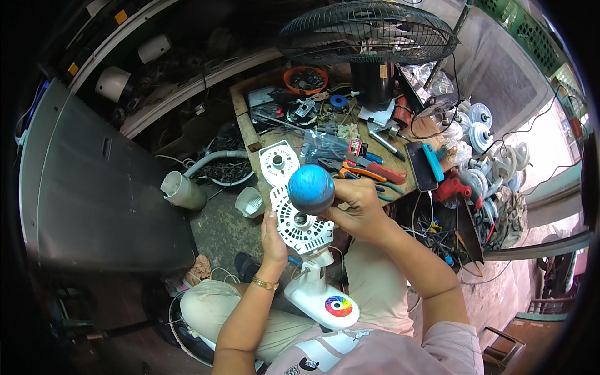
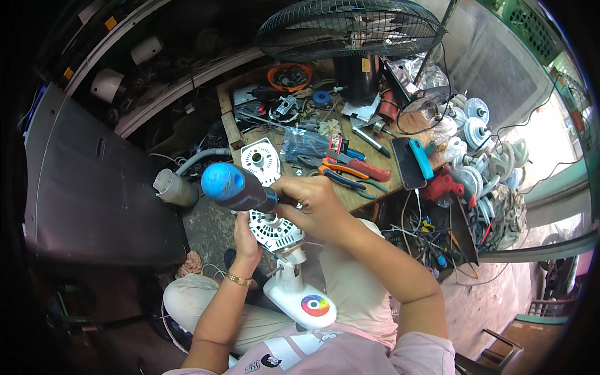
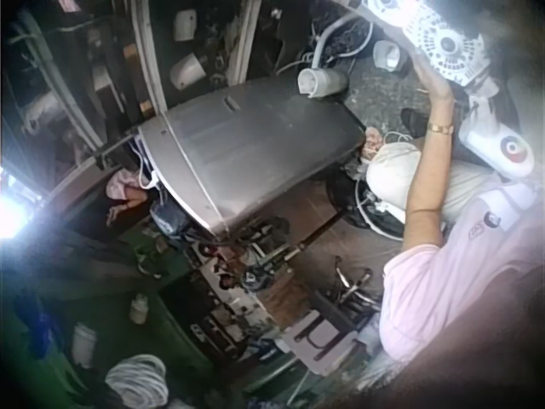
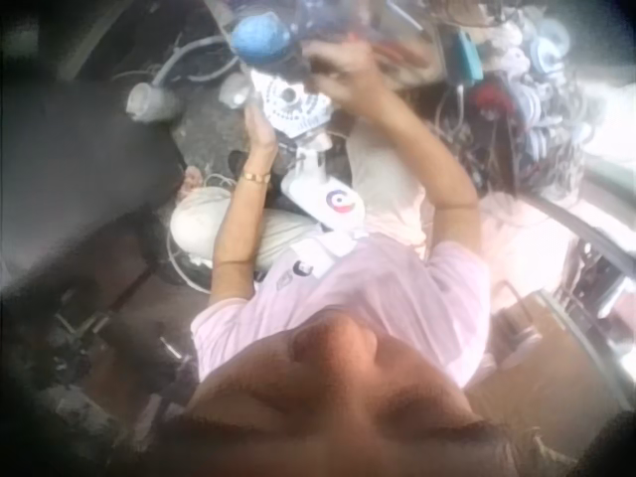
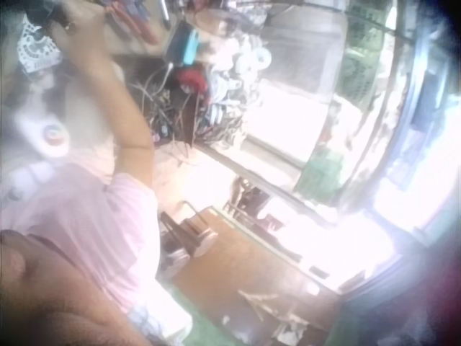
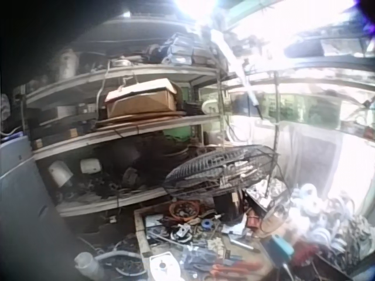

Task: The person assembles a small white fan by securing the motor housing to the base with a screwdriver, then attaching the front grille and fan blade. The person uses a screwdriver to tighten screws and aligns the components by hand.

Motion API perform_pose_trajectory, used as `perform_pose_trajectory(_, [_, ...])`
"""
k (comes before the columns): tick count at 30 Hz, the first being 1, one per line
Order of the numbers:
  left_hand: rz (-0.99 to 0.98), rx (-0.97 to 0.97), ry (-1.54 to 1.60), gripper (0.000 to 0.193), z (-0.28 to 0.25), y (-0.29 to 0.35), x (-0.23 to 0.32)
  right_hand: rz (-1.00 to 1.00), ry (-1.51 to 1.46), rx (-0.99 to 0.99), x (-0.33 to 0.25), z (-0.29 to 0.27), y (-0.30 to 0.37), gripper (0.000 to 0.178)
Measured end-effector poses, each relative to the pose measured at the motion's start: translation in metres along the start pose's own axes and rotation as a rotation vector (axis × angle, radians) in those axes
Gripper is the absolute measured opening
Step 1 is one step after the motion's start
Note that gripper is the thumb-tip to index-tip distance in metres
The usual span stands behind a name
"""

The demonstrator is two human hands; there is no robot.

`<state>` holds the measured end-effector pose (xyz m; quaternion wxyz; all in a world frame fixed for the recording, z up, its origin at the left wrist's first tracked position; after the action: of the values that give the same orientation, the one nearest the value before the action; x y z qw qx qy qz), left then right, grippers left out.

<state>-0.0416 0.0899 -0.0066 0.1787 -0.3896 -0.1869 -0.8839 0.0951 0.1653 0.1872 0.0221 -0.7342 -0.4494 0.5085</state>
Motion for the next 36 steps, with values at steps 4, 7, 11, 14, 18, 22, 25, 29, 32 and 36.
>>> perform_pose_trajectory(4, [-0.012,0.011,0.008,0.042,-0.002,0.001,-0.001,-0.055,0.073,0.002,-0.012,-0.001,0.000,0.024])
perform_pose_trajectory(7, [-0.020,-0.013,0.001,0.044,-0.005,-0.001,-0.005,-0.046,0.083,-0.032,-0.015,0.000,-0.003,0.023])
perform_pose_trajectory(11, [-0.035,-0.036,0.018,0.041,-0.001,-0.005,-0.003,0.038,0.037,-0.044,0.005,0.004,-0.003,0.026])
perform_pose_trajectory(14, [-0.028,-0.037,0.049,0.044,-0.005,-0.006,-0.005,0.136,-0.059,0.002,0.004,0.002,-0.006,0.032])
perform_pose_trajectory(18, [-0.032,0.003,0.077,0.025,-0.006,-0.005,-0.007,0.239,-0.095,-0.131,0.024,0.008,0.009,0.025])
perform_pose_trajectory(22, [0.001,-0.016,0.015,0.020,-0.005,-0.004,-0.002,0.224,-0.145,-0.149,0.027,0.009,0.013,0.020])
perform_pose_trajectory(25, [-0.014,-0.023,0.030,0.021,-0.007,-0.005,-0.006,0.128,-0.150,-0.116,0.023,0.013,0.007,0.023])
perform_pose_trajectory(29, [0.040,-0.028,0.013,0.020,-0.009,-0.005,-0.002,0.444,-0.330,-0.101,0.038,0.016,0.016,0.020])
perform_pose_trajectory(32, [0.039,-0.029,0.025,0.020,-0.009,-0.005,-0.002,0.439,-0.346,-0.153,0.039,0.018,0.015,0.017])
perform_pose_trajectory(36, [-0.019,-0.047,0.070,0.021,-0.001,-0.003,-0.003,0.352,-0.237,-0.029,0.042,0.008,0.018,0.015])
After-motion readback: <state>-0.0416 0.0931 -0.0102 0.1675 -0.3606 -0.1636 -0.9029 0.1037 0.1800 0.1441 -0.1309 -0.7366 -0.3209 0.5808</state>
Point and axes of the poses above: each hand's wrist, its own y-axis away from the middle knuckle, its own z-axis out of the palm, x = y × z, the point moved 10 cm from there along -y, towards the middle knuckle, and after that the axes turned 10 degrees about y, right-handed, at the moved point
